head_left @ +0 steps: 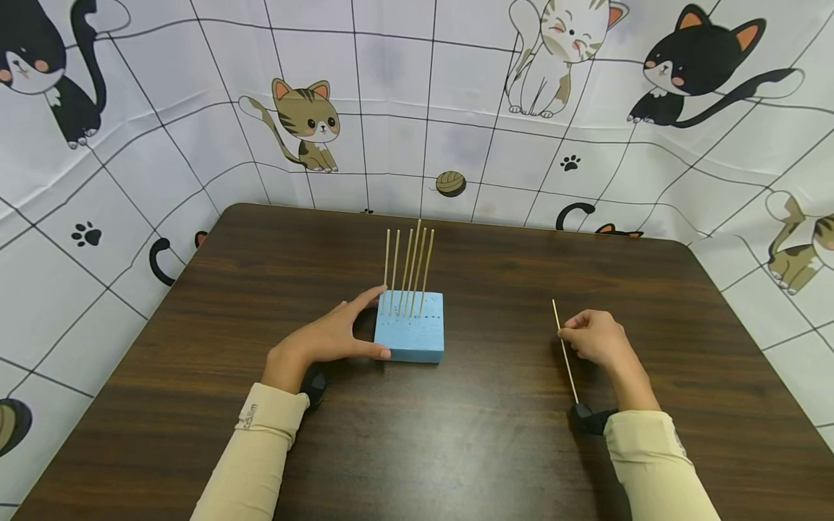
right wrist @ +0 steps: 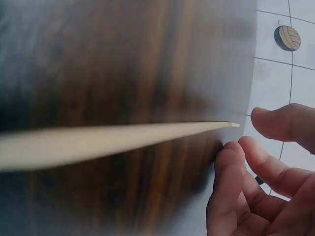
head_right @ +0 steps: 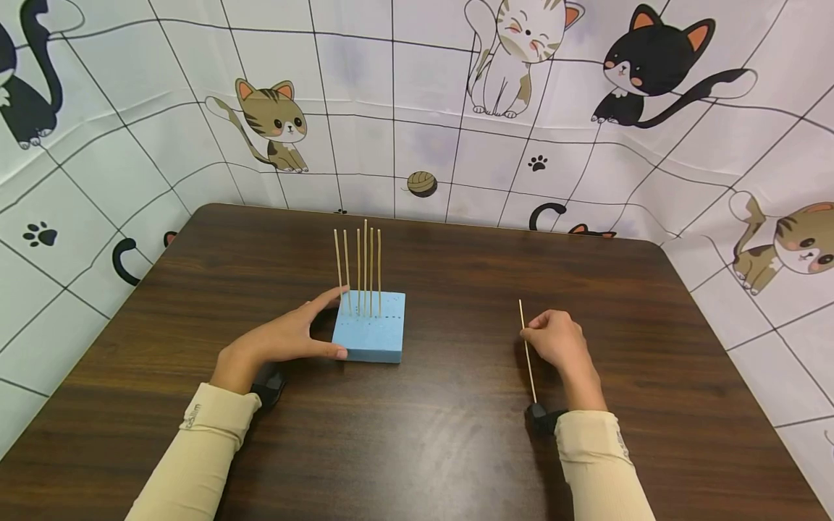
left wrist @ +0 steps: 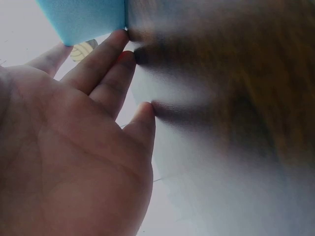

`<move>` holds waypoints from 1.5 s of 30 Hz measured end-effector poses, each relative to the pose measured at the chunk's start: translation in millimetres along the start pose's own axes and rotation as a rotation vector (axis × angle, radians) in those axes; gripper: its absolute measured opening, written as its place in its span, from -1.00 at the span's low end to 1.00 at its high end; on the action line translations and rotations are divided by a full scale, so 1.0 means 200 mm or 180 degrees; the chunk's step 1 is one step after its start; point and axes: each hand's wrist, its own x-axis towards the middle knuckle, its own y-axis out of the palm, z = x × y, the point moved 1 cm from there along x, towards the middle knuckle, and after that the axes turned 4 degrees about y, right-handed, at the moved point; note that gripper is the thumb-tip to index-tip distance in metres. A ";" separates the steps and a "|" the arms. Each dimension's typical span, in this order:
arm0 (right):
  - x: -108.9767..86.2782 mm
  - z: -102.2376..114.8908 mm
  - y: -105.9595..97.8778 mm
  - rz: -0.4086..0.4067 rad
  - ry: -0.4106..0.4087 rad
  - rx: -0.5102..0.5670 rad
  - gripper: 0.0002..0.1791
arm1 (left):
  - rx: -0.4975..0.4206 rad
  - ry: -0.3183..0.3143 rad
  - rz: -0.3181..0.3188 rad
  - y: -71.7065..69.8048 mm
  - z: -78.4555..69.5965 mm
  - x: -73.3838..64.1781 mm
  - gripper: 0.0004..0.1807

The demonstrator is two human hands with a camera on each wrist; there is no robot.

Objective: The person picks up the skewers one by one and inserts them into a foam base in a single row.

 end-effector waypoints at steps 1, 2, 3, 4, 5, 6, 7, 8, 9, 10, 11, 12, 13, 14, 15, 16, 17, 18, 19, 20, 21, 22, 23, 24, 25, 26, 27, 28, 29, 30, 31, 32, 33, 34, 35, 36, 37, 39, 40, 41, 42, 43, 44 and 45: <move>0.00 0.00 0.00 -0.0001 0.0015 -0.0049 -0.72 | -0.0002 0.0004 -0.0002 0.00 0.00 0.00 0.21; 0.00 0.00 0.00 0.0003 0.0021 -0.0106 -0.72 | -0.0005 0.0005 -0.0004 0.00 0.00 0.00 0.21; 0.01 -0.01 0.00 0.0009 0.0027 -0.0148 -0.72 | -0.0005 -0.0002 -0.0005 0.00 0.00 0.00 0.20; 0.01 -0.01 0.00 0.0019 0.0033 -0.0191 -0.72 | -0.0008 -0.0006 -0.0007 0.00 0.00 0.00 0.20; 0.01 -0.01 0.00 0.0029 0.0043 -0.0235 -0.71 | -0.0012 -0.0013 -0.0006 0.00 0.00 0.00 0.20; 0.01 -0.01 0.01 0.0042 0.0046 -0.0272 -0.70 | -0.0012 -0.0021 -0.0006 0.00 0.00 0.00 0.20; 0.01 -0.01 0.01 0.0046 0.0054 -0.0308 -0.69 | -0.0014 -0.0028 -0.0006 0.00 0.00 0.00 0.20; 0.01 -0.01 0.01 0.0047 0.0063 -0.0344 -0.68 | -0.0015 -0.0039 -0.0007 -0.01 0.00 0.00 0.20; 0.01 -0.01 0.01 0.0047 0.0074 -0.0377 -0.67 | -0.0016 -0.0049 -0.0003 -0.01 0.00 0.00 0.20; 0.01 -0.01 0.01 0.0042 0.0086 -0.0419 -0.66 | -0.0012 -0.0053 -0.0004 -0.01 0.00 -0.01 0.20; 0.02 -0.01 0.01 0.0034 0.0100 -0.0462 -0.65 | -0.0007 -0.0057 -0.0002 -0.01 0.00 -0.01 0.20; 0.02 0.00 0.01 0.0029 0.0108 -0.0501 -0.65 | 0.0000 -0.0059 -0.0002 -0.01 0.00 -0.01 0.20; 0.02 0.00 0.01 0.0017 0.0116 -0.0535 -0.66 | -0.0001 -0.0056 0.0000 -0.01 0.00 0.00 0.20; 0.02 0.00 0.01 0.0012 0.0117 -0.0562 -0.67 | -0.0004 -0.0054 0.0004 -0.01 0.00 0.00 0.20; 0.03 0.00 0.01 0.0013 0.0115 -0.0581 -0.67 | -0.0006 -0.0048 0.0007 -0.01 0.00 0.00 0.20; 0.03 0.00 0.01 0.0016 0.0119 -0.0598 -0.67 | -0.0008 -0.0043 0.0007 -0.01 0.00 0.00 0.20; 0.03 0.00 0.02 0.0017 0.0115 -0.0607 -0.68 | -0.0020 -0.0040 0.0013 -0.01 0.00 0.00 0.19; 0.03 0.00 0.02 0.0017 0.0104 -0.0612 -0.68 | -0.0035 -0.0035 0.0016 -0.01 0.00 0.00 0.19; 0.03 0.00 0.02 0.0018 0.0094 -0.0616 -0.68 | -0.0045 -0.0031 0.0019 -0.01 0.00 0.00 0.20; 0.03 0.00 0.02 0.0023 0.0078 -0.0615 -0.68 | -0.0052 -0.0032 0.0021 -0.01 0.00 0.00 0.20; 0.03 0.00 0.01 0.0015 0.0057 -0.0619 -0.68 | -0.0056 -0.0028 0.0020 -0.01 0.00 0.00 0.20; 0.03 0.00 0.01 0.0001 0.0032 -0.0614 -0.69 | -0.0061 -0.0026 0.0020 -0.01 0.00 0.00 0.20; 0.03 0.00 0.01 -0.0033 -0.0012 -0.0605 -0.70 | -0.0062 -0.0024 0.0021 -0.01 0.00 0.00 0.20; 0.03 0.00 0.01 -0.0075 -0.0062 -0.0591 -0.73 | -0.0063 -0.0015 0.0018 -0.01 0.00 0.00 0.20; 0.03 0.01 0.02 -0.0118 -0.0108 -0.0568 -0.75 | -0.0060 -0.0012 0.0020 -0.01 0.00 -0.01 0.20; 0.03 0.01 0.02 -0.0175 -0.0168 -0.0544 -0.78 | -0.0057 -0.0015 0.0024 -0.01 0.00 -0.01 0.20; 0.02 0.02 0.02 -0.0237 -0.0218 -0.0508 -0.80 | -0.0052 -0.0015 0.0024 -0.01 0.00 -0.01 0.20; 0.02 0.02 0.02 -0.0295 -0.0266 -0.0450 -0.82 | -0.0047 -0.0020 0.0023 -0.01 0.00 -0.01 0.20; 0.02 0.03 0.02 -0.0347 -0.0313 -0.0399 -0.82 | -0.0041 -0.0023 0.0023 -0.01 0.00 -0.01 0.20; 0.02 0.04 0.02 -0.0392 -0.0350 -0.0346 -0.79 | -0.0038 -0.0027 0.0023 -0.01 0.00 -0.01 0.20; 0.02 0.05 0.02 -0.0438 -0.0394 -0.0308 -0.76 | -0.0032 -0.0036 0.0025 -0.01 0.00 -0.01 0.20; 0.01 0.06 0.01 -0.0491 -0.0443 -0.0273 -0.73 | -0.0025 -0.0042 0.0022 -0.01 0.00 -0.01 0.20; 0.01 0.08 0.01 -0.0546 -0.0487 -0.0232 -0.70 | -0.0028 -0.0043 0.0020 -0.01 0.00 -0.01 0.20; 0.01 0.09 0.01 -0.0611 -0.0550 -0.0212 -0.67 | -0.0031 -0.0039 0.0020 -0.01 0.00 -0.01 0.20; 0.00 0.11 0.00 -0.0682 -0.0620 -0.0209 -0.66 | -0.0031 -0.0028 0.0020 -0.01 0.01 -0.01 0.20; -0.01 0.13 0.00 -0.0754 -0.0693 -0.0195 -0.66 | -0.0037 -0.0020 0.0017 -0.01 0.01 -0.01 0.20; -0.01 0.15 0.00 -0.0826 -0.0770 -0.0178 -0.67 | -0.0040 -0.0010 0.0014 0.00 0.01 -0.01 0.20; -0.03 0.20 -0.01 -0.0951 -0.0919 -0.0106 -0.70 | -0.0055 0.0003 0.0009 0.00 0.01 -0.01 0.20; -0.04 0.22 -0.01 -0.1001 -0.0993 -0.0071 -0.72 | -0.0060 0.0012 0.0005 0.00 0.01 0.00 0.20; -0.05 0.25 0.00 -0.1040 -0.1052 -0.0020 -0.74 | -0.0064 0.0014 0.0003 0.00 0.01 0.00 0.20; -0.07 0.28 0.00 -0.1070 -0.1111 0.0036 -0.76 | -0.0068 0.0008 0.0002 0.00 0.01 0.00 0.20; -0.08 0.31 0.00 -0.1104 -0.1173 0.0085 -0.77 | -0.0064 0.0004 0.0003 0.00 0.01 0.00 0.20; -0.09 0.34 0.01 -0.1138 -0.1231 0.0139 -0.79 | -0.0061 0.0004 0.0003 0.00 0.01 0.00 0.20; -0.10 0.37 0.01 -0.1156 -0.1282 0.0195 -0.80 | -0.0062 0.0000 0.0006 0.00 0.01 0.00 0.21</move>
